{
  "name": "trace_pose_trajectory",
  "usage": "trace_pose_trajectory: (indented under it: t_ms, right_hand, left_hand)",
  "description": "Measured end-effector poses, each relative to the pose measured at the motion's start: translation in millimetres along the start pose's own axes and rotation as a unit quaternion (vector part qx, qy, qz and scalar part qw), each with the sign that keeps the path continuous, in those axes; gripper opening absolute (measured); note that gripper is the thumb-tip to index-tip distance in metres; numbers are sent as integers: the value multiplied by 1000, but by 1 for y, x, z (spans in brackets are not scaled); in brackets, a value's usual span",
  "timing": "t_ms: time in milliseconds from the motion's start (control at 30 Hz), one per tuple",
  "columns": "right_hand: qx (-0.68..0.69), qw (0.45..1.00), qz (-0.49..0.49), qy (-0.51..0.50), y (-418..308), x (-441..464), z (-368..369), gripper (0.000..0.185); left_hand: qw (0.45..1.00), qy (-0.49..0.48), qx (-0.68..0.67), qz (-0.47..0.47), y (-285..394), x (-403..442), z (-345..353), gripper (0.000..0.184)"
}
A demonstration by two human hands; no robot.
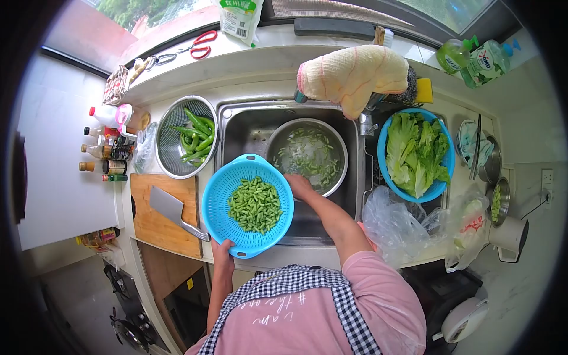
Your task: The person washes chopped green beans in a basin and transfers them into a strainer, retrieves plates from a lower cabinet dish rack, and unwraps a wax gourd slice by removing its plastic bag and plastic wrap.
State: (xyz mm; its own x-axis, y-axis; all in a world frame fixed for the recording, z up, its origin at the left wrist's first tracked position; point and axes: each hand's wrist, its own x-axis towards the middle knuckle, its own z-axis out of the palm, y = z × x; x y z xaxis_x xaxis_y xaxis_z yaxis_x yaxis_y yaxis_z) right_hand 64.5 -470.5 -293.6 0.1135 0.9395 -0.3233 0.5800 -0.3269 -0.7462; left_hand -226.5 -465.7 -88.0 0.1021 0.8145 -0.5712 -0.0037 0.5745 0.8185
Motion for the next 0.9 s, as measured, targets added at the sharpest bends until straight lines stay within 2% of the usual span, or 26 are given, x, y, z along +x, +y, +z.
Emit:
trace_pose_trajectory:
  t_ms: [100,133,200,233,267,333,433,567,600,667,733,833,867,900]
  right_hand:
    - [97,994,-43,26,18,4,1,21]
    - [167,985,37,16,12,4,-12,20]
    - [301,933,196,-8,1,3,-40,19]
    - [166,973,40,156,24,5,-35,16]
    - [23,944,-119,308,52,4,-27,14]
    - [103,962,57,245,51,1,-54,13]
    - [230,940,63,244,-62,-33,-129,13]
    - [220,911,-112,330,-156,-68,-148,9]
    - [211,898,-167,347,-170,-72,-141,9]
    - [160,912,-187,329,-194,-75,-123,17]
    - [63,960,-199,188,-198,-69,-95,21]
    - [55,972,-212,90,-186,-74,-94,31]
    - [66,956,-246,145,-171,-67,-97,31]
    - [170,965,-145,139,-165,-66,-110,30]
  left_hand:
    - [1000,-4,-2,1,1,-1,4,63]
    - [1000,-5,-1,4,0,1,3,63]
    - [1000,-2,0,8,-8,5,1,63]
    - [1000,-5,0,7,-10,6,2,64]
    - [1000,-8,1,4,-10,6,4,65]
    - [1000,-14,-8,6,-2,5,14,67]
    - [1000,-1,10,-3,-7,9,20,67]
    - [1000,-7,17,-17,-3,10,31,65]
    - [999,-17,15,30,-18,19,28,65]
    - [999,-21,17,39,-17,18,33,65]
    - [999,-25,7,40,-16,18,38,65]
    - [999,-30,-14,26,-14,18,39,64]
    - [999,-27,-14,17,-15,16,34,64]
    - [1000,-23,-13,7,-15,15,29,63]
